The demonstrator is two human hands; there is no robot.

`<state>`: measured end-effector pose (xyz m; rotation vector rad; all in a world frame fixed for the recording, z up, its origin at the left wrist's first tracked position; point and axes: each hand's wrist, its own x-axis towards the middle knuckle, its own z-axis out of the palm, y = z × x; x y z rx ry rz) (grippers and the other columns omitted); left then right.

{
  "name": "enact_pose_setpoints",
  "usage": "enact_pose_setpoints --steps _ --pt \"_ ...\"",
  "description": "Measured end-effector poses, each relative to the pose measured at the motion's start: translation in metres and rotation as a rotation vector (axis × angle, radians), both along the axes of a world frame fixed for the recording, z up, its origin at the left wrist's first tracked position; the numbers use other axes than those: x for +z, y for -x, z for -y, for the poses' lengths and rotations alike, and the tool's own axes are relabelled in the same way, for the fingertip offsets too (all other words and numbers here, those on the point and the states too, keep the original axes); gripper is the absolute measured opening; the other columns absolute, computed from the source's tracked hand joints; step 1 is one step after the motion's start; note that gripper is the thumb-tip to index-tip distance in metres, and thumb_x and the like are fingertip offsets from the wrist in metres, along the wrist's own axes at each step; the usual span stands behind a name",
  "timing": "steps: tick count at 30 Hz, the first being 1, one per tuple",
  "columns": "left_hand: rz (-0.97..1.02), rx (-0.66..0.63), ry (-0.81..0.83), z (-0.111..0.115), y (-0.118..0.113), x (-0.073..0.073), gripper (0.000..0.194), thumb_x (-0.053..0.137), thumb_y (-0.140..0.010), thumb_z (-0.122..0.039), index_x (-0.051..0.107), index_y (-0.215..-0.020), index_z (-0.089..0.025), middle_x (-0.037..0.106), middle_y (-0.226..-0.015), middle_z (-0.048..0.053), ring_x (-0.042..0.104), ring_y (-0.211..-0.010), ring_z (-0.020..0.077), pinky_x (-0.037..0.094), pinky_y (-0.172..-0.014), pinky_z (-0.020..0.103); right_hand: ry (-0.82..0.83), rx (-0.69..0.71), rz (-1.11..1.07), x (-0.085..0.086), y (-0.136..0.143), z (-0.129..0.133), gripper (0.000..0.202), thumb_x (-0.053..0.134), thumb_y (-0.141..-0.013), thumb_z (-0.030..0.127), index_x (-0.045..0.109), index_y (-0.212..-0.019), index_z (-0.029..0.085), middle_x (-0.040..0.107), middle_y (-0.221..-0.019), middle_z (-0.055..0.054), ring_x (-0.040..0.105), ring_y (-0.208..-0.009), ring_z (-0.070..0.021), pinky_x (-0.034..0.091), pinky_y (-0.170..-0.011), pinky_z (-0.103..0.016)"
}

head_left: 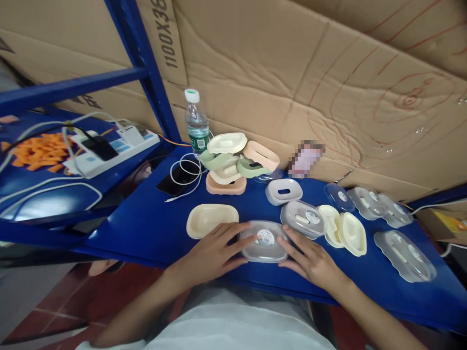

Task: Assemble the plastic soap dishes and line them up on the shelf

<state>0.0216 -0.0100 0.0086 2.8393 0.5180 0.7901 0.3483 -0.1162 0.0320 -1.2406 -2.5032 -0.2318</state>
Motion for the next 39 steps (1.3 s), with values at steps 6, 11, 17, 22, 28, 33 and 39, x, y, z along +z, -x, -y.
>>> enact_pose_setpoints --steps 6,11,17,22,28,33,39 --pt "0.035 0.016 -0.021 -0.001 0.001 0.000 0.057 0.070 -0.105 -0.035 0.054 -0.159 -0.028 0.062 -0.154 0.014 0.064 -0.135 0.0309 0.059 -0.112 0.052 0.017 -0.008 0.007 0.001 -0.002 -0.004 0.089 0.075 -0.102 0.036 0.025 -0.175 0.030 0.055 -0.164 -0.014 0.064 -0.143 -0.0311 0.061 -0.114 -0.045" --pt "0.046 0.015 -0.028 -0.001 0.001 -0.001 0.054 0.071 -0.104 -0.033 0.056 -0.156 -0.026 0.062 -0.154 0.015 0.064 -0.136 0.0310 0.061 -0.111 0.052 -0.017 -0.001 0.031 0.003 0.000 -0.004 0.087 0.070 -0.105 0.036 0.021 -0.176 0.027 0.057 -0.161 -0.017 0.064 -0.143 -0.0298 0.063 -0.111 -0.042" --pt "0.084 0.040 -0.025 -0.002 0.003 -0.002 0.052 0.070 -0.104 -0.026 0.059 -0.154 -0.027 0.061 -0.156 0.014 0.064 -0.137 0.0287 0.060 -0.113 0.050 -0.009 -0.065 0.012 -0.007 0.017 -0.003 0.091 0.071 -0.104 0.034 0.018 -0.177 0.021 0.047 -0.168 -0.021 0.058 -0.148 -0.0344 0.064 -0.110 -0.045" --pt "0.074 0.043 -0.041 -0.002 0.003 0.000 0.050 0.070 -0.104 -0.026 0.060 -0.153 -0.026 0.062 -0.154 0.014 0.064 -0.136 0.0299 0.061 -0.112 0.052 0.014 -0.082 -0.012 -0.009 0.016 -0.005 0.091 0.072 -0.104 0.032 0.019 -0.177 0.026 0.046 -0.169 -0.018 0.058 -0.149 -0.0335 0.063 -0.111 -0.045" --pt "0.035 0.031 -0.050 -0.001 0.002 0.001 0.050 0.066 -0.107 -0.029 0.056 -0.157 -0.028 0.060 -0.157 0.013 0.064 -0.136 0.0303 0.061 -0.112 0.052 0.039 -0.030 0.000 -0.004 0.002 -0.006 0.081 0.065 -0.108 0.033 0.022 -0.176 0.026 0.052 -0.166 -0.019 0.058 -0.149 -0.0307 0.061 -0.114 -0.045" --pt "0.038 0.033 -0.059 -0.002 0.002 -0.001 0.047 0.065 -0.108 -0.030 0.058 -0.155 -0.027 0.061 -0.156 0.013 0.065 -0.134 0.0300 0.062 -0.110 0.052 0.025 -0.026 0.023 -0.005 0.004 -0.009 0.076 0.063 -0.109 0.037 0.027 -0.175 0.025 0.050 -0.167 -0.020 0.058 -0.150 -0.0314 0.061 -0.114 -0.049" --pt "0.049 0.039 -0.080 -0.001 0.003 0.001 0.047 0.065 -0.108 -0.029 0.059 -0.154 -0.026 0.062 -0.155 0.012 0.065 -0.134 0.0300 0.061 -0.112 0.052 0.003 -0.032 0.054 -0.006 0.011 -0.010 0.069 0.066 -0.107 0.033 0.039 -0.171 0.028 0.050 -0.168 -0.015 0.056 -0.152 -0.0312 0.059 -0.117 -0.050"
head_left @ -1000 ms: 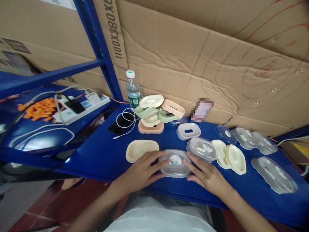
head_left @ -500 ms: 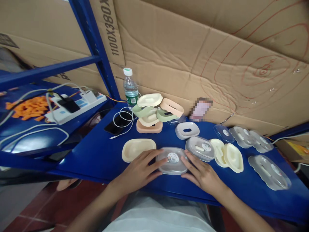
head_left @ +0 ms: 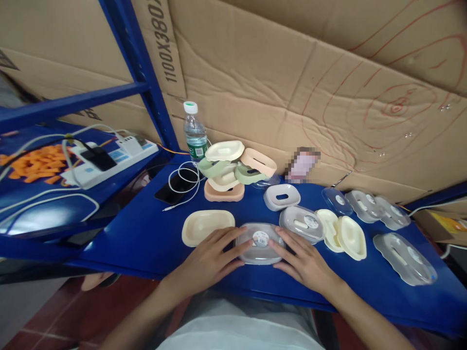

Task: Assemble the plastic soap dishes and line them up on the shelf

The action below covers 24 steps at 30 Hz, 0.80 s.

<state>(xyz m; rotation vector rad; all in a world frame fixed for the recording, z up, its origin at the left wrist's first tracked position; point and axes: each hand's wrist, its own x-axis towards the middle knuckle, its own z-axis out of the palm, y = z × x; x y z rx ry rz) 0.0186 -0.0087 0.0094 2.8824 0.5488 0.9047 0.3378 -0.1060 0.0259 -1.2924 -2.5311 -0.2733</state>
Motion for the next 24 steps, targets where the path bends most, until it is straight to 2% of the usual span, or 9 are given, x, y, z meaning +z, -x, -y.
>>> enact_pose_setpoints --steps 6,13,18,22,24 --pt "-0.006 -0.001 -0.026 -0.0008 -0.0006 -0.0012 0.046 0.067 -0.107 -0.027 0.061 -0.152 -0.024 0.063 -0.154 0.013 0.064 -0.134 0.0304 0.061 -0.112 0.052 -0.033 0.002 0.017 -0.0006 0.0000 -0.0001 0.063 0.067 -0.107 0.033 0.047 -0.167 0.025 0.051 -0.168 -0.016 0.057 -0.150 -0.0311 0.060 -0.115 -0.049" --pt "0.007 -0.027 0.014 -0.0048 -0.0007 -0.0028 0.046 0.062 -0.109 -0.028 0.058 -0.155 -0.024 0.061 -0.157 0.013 0.064 -0.136 0.0293 0.060 -0.112 0.051 -0.060 0.011 0.000 -0.0031 -0.0016 -0.0014 0.072 0.070 -0.105 0.036 0.040 -0.170 0.029 0.050 -0.169 -0.013 0.059 -0.148 -0.0304 0.060 -0.116 -0.048" --pt "0.005 -0.014 0.006 -0.0049 -0.0011 -0.0067 0.046 0.059 -0.111 -0.029 0.056 -0.157 -0.024 0.059 -0.161 0.012 0.062 -0.139 0.0291 0.058 -0.114 0.051 -0.071 0.008 0.015 -0.0010 -0.0030 -0.0014 0.068 0.069 -0.106 0.037 0.045 -0.168 0.028 0.051 -0.168 -0.013 0.061 -0.146 -0.0315 0.062 -0.112 -0.049" --pt "0.012 -0.006 0.003 -0.0044 -0.0021 -0.0068 0.047 0.061 -0.109 -0.028 0.056 -0.156 -0.024 0.051 -0.167 0.014 0.063 -0.137 0.0302 0.057 -0.113 0.051 -0.078 0.015 0.007 -0.0010 -0.0056 -0.0010 0.070 0.071 -0.104 0.039 0.044 -0.168 0.030 0.054 -0.166 -0.013 0.064 -0.142 -0.0317 0.064 -0.109 -0.049" --pt "0.011 -0.004 0.010 -0.0045 -0.0024 -0.0059 0.050 0.063 -0.109 -0.030 0.055 -0.158 -0.026 0.047 -0.170 0.015 0.062 -0.137 0.0308 0.055 -0.114 0.052 -0.092 0.010 -0.029 -0.0022 -0.0062 -0.0013 0.072 0.072 -0.104 0.035 0.043 -0.169 0.031 0.054 -0.166 -0.013 0.061 -0.146 -0.0326 0.061 -0.113 -0.051"
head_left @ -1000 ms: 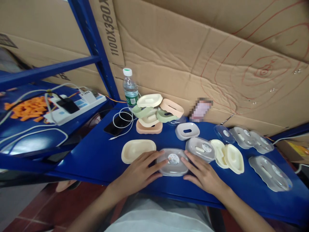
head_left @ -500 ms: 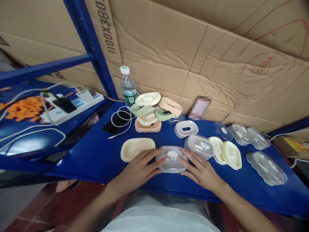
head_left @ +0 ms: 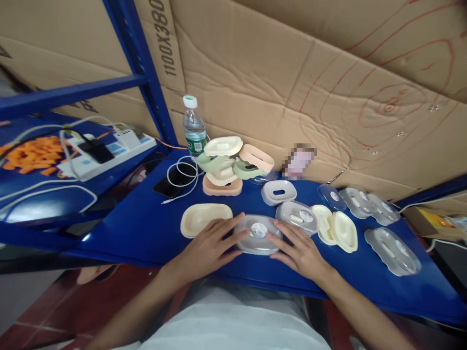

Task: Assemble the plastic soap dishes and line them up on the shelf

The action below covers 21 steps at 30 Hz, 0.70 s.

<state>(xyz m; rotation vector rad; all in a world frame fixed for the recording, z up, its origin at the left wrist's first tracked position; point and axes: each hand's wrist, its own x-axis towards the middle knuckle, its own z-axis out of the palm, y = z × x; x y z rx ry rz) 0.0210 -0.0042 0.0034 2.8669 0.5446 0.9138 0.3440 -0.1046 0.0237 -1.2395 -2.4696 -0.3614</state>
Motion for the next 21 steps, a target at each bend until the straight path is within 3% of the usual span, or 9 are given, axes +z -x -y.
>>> enact_pose_setpoints --steps 6,21 --pt "-0.022 0.042 0.015 -0.0009 -0.0005 0.0007 0.054 0.063 -0.109 -0.034 0.051 -0.161 -0.026 0.050 -0.166 0.015 0.058 -0.138 0.0327 0.053 -0.115 0.057 0.046 0.018 -0.063 -0.0046 0.0028 -0.0027 0.074 0.071 -0.104 0.023 0.040 -0.171 0.029 0.046 -0.171 -0.014 0.044 -0.160 -0.0340 0.052 -0.124 -0.055" --pt "-0.082 0.067 0.081 0.0013 -0.0023 0.0006 0.063 0.059 -0.110 -0.032 0.038 -0.169 -0.027 0.043 -0.172 0.015 0.053 -0.148 0.0333 0.050 -0.121 0.057 0.150 -0.060 -0.161 -0.0057 0.0075 -0.0061 0.070 0.055 -0.110 0.017 0.030 -0.174 0.030 0.041 -0.175 -0.013 0.042 -0.161 -0.0280 0.051 -0.125 -0.050"
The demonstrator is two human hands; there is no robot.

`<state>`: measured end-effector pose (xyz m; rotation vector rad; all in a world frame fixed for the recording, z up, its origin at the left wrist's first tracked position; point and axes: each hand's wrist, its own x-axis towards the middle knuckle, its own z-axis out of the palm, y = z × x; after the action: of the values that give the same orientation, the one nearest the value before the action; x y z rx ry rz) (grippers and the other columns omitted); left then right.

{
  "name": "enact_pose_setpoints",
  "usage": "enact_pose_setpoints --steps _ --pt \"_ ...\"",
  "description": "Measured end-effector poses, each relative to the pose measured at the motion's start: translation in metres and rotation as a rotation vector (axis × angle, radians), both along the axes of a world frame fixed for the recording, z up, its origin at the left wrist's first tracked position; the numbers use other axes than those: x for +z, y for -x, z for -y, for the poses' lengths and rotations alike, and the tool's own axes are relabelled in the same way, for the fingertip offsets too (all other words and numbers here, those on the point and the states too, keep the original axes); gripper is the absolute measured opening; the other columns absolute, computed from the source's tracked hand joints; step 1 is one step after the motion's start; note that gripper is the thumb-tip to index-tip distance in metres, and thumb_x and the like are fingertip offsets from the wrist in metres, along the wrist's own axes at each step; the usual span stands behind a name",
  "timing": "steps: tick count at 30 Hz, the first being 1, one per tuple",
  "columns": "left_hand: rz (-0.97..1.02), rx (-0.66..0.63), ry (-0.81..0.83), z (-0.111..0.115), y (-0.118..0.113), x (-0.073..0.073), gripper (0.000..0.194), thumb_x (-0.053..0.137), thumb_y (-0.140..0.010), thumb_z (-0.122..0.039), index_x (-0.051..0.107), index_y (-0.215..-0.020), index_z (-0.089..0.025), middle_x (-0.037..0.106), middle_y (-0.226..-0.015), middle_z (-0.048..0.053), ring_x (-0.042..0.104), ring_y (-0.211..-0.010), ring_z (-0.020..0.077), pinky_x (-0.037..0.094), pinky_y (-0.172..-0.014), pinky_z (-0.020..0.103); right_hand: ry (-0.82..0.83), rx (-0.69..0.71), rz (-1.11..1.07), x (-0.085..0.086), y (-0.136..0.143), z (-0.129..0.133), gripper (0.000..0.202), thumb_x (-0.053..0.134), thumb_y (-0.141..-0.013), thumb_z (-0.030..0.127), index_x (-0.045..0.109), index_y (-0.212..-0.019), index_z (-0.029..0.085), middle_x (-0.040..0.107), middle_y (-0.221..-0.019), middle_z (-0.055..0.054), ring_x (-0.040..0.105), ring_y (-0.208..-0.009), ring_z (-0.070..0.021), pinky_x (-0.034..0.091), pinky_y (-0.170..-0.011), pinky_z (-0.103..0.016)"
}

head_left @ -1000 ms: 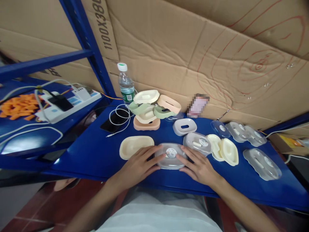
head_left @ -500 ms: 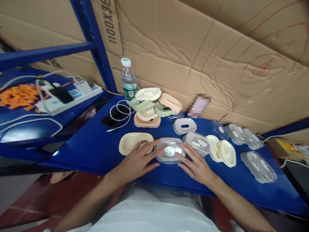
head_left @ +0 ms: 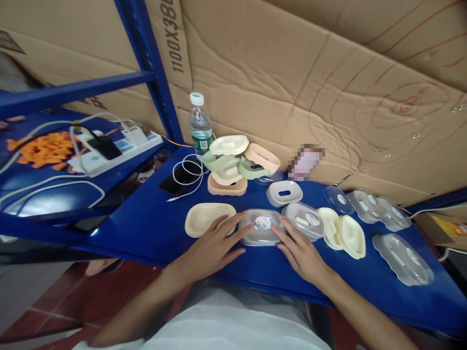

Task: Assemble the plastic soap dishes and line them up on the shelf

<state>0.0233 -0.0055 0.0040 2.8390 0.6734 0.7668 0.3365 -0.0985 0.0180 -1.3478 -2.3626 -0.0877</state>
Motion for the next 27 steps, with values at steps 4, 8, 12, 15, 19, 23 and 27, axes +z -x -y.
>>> enact_pose_setpoints --steps 4,8,12,15,19,23,27 --pt "0.006 0.003 0.014 0.0007 -0.0005 0.0000 0.065 0.058 -0.111 -0.033 0.035 -0.171 -0.030 0.039 -0.175 0.014 0.053 -0.150 0.0328 0.049 -0.123 0.057 0.026 -0.015 -0.010 -0.0009 -0.0005 -0.0005 0.070 0.052 -0.111 0.017 0.028 -0.175 0.032 0.040 -0.176 -0.011 0.043 -0.161 -0.0263 0.049 -0.126 -0.048" --pt "0.010 0.005 0.027 0.0010 0.0004 -0.0011 0.068 0.059 -0.111 -0.033 0.031 -0.172 -0.031 0.041 -0.174 0.013 0.055 -0.147 0.0332 0.051 -0.121 0.057 0.034 -0.027 -0.007 -0.0008 -0.0014 -0.0006 0.069 0.051 -0.111 0.017 0.028 -0.175 0.033 0.039 -0.176 -0.011 0.043 -0.161 -0.0256 0.049 -0.127 -0.047" --pt "-0.003 0.001 0.048 0.0009 0.0009 -0.0014 0.064 0.059 -0.110 -0.033 0.036 -0.170 -0.031 0.041 -0.174 0.013 0.058 -0.144 0.0338 0.054 -0.118 0.057 0.058 -0.031 -0.013 0.0006 -0.0019 -0.0010 0.068 0.050 -0.112 0.020 0.028 -0.175 0.033 0.040 -0.176 -0.010 0.045 -0.160 -0.0252 0.049 -0.127 -0.047" --pt "0.001 -0.001 0.058 0.0008 0.0007 -0.0012 0.065 0.059 -0.110 -0.033 0.035 -0.171 -0.032 0.041 -0.174 0.014 0.057 -0.145 0.0345 0.054 -0.117 0.058 0.077 -0.035 -0.016 0.0017 -0.0020 -0.0015 0.067 0.050 -0.112 0.021 0.028 -0.175 0.033 0.039 -0.176 -0.010 0.045 -0.160 -0.0257 0.049 -0.126 -0.048" --pt "0.006 -0.007 0.071 0.0006 0.0008 -0.0022 0.070 0.061 -0.110 -0.033 0.030 -0.173 -0.033 0.042 -0.173 0.014 0.058 -0.144 0.0350 0.054 -0.117 0.058 0.081 -0.032 -0.016 0.0021 -0.0017 -0.0011 0.066 0.051 -0.112 0.021 0.030 -0.174 0.032 0.039 -0.176 -0.011 0.044 -0.160 -0.0258 0.049 -0.126 -0.048" --pt "-0.002 -0.006 0.078 0.0005 0.0014 -0.0034 0.070 0.062 -0.109 -0.032 0.031 -0.172 -0.033 0.040 -0.174 0.014 0.057 -0.143 0.0356 0.054 -0.117 0.059 0.092 -0.030 -0.004 0.0013 -0.0012 -0.0003 0.071 0.059 -0.110 0.026 0.029 -0.174 0.030 0.036 -0.177 -0.013 0.043 -0.161 -0.0281 0.049 -0.126 -0.050" --pt "-0.004 -0.010 0.078 0.0009 0.0015 -0.0023 0.069 0.062 -0.109 -0.032 0.033 -0.172 -0.032 0.041 -0.174 0.014 0.058 -0.142 0.0353 0.055 -0.115 0.059 0.069 -0.025 -0.007 -0.0004 -0.0014 -0.0009 0.073 0.059 -0.110 0.023 0.027 -0.175 0.032 0.038 -0.176 -0.013 0.045 -0.160 -0.0280 0.050 -0.125 -0.050"
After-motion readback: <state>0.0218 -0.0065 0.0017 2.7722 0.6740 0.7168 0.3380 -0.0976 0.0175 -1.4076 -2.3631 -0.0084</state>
